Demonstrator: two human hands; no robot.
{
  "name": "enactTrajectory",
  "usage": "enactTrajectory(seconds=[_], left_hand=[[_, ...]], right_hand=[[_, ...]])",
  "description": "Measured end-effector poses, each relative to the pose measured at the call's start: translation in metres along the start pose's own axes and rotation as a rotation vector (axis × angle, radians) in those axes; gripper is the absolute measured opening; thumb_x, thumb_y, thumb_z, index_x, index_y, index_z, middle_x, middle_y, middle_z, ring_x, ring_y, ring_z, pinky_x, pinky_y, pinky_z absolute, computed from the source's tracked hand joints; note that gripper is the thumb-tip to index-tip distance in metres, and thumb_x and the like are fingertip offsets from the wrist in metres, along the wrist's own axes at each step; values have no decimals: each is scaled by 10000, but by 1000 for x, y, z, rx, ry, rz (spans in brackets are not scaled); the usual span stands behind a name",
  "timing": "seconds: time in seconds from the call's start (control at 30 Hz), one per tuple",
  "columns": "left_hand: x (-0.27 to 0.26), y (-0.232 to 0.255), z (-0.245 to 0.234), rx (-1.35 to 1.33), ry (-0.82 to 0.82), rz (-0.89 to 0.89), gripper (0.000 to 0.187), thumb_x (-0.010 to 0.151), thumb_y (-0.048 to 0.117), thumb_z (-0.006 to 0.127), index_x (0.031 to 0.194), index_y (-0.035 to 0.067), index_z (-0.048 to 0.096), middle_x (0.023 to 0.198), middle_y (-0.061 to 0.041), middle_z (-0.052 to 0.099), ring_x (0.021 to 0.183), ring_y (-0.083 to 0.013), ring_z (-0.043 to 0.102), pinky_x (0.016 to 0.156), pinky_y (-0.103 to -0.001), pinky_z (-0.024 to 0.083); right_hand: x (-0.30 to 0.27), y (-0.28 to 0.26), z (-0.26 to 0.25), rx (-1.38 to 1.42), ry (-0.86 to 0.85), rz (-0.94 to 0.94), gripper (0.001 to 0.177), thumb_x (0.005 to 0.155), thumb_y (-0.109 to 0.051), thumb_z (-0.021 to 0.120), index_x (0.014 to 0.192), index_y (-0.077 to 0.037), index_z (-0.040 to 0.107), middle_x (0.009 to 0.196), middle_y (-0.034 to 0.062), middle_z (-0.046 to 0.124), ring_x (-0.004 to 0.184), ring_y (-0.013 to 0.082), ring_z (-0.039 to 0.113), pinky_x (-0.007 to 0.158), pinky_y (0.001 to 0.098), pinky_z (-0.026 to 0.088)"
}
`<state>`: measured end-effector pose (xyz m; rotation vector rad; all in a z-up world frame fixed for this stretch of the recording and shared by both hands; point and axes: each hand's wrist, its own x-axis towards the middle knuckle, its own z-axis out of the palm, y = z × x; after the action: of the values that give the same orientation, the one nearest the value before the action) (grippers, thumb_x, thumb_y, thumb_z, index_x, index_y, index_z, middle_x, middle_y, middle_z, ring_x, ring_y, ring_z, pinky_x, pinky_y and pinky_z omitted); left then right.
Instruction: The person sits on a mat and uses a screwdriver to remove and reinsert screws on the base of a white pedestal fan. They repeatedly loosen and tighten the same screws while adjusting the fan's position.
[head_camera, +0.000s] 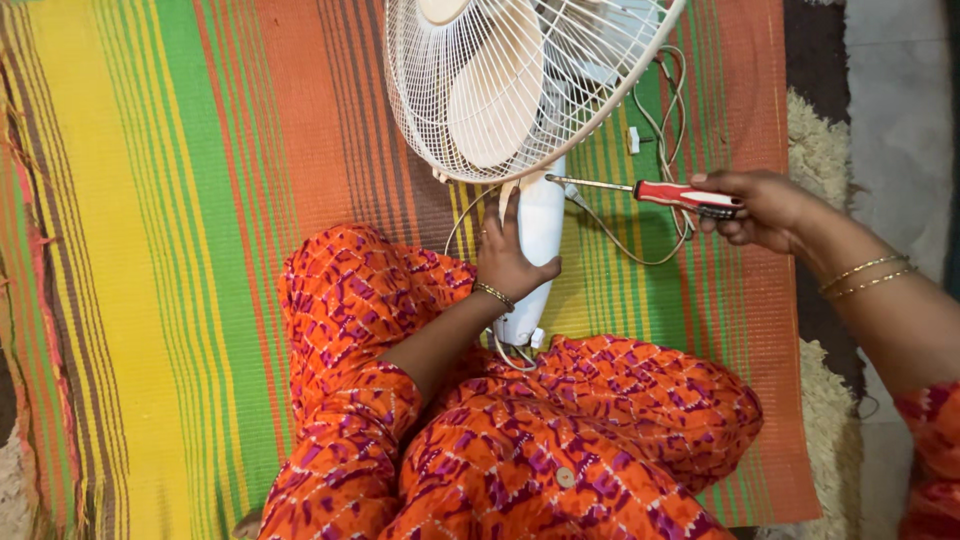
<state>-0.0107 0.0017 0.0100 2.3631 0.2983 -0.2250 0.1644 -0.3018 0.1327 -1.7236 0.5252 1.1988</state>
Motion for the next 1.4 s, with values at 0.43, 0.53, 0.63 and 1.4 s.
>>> enactTrajectory(seconds=[0.43, 0.53, 0.63, 1.4], left_hand=[[1, -3, 0, 2, 0, 15, 1333, 651, 556, 834, 1629, 139, 28, 1543, -351, 228, 1379, -554, 358, 1060, -600, 450], [-1, -5, 2, -12, 46, 38, 1364, 640, 562, 843, 1623, 123, 5, 1545, -351, 223, 1378, -566, 350, 1058, -614, 435], [1, -6, 1, 12, 35, 31, 1370, 639, 573, 845, 1616, 130, -5, 1564, -356, 194, 1395, -571, 326, 1041, -619, 438], [4, 1, -7, 38, -90, -34, 1348, 674, 589, 825, 1616, 120, -16, 1576, -358, 158, 1422, -555, 301, 1060, -599, 442]], right_hand=[[-53, -34, 24, -1728, 596, -1327, 369, 939, -150, 711, 1284, -273, 663, 995, 50, 655, 871, 240, 634, 723, 362, 566], [-59, -34, 27, -1826, 585, -1320, 437, 906, -135, 684, 1315, -281, 633, 1020, 51, 663, 888, 233, 653, 694, 353, 580], [-68, -31, 35, -1894, 587, -1170, 413, 928, -175, 664, 1326, -281, 630, 959, 48, 650, 821, 216, 672, 596, 334, 572], [-30, -24, 11, -1614, 348, -1071, 447, 868, -385, 686, 1270, -188, 690, 848, 38, 658, 552, 179, 614, 504, 324, 541]])
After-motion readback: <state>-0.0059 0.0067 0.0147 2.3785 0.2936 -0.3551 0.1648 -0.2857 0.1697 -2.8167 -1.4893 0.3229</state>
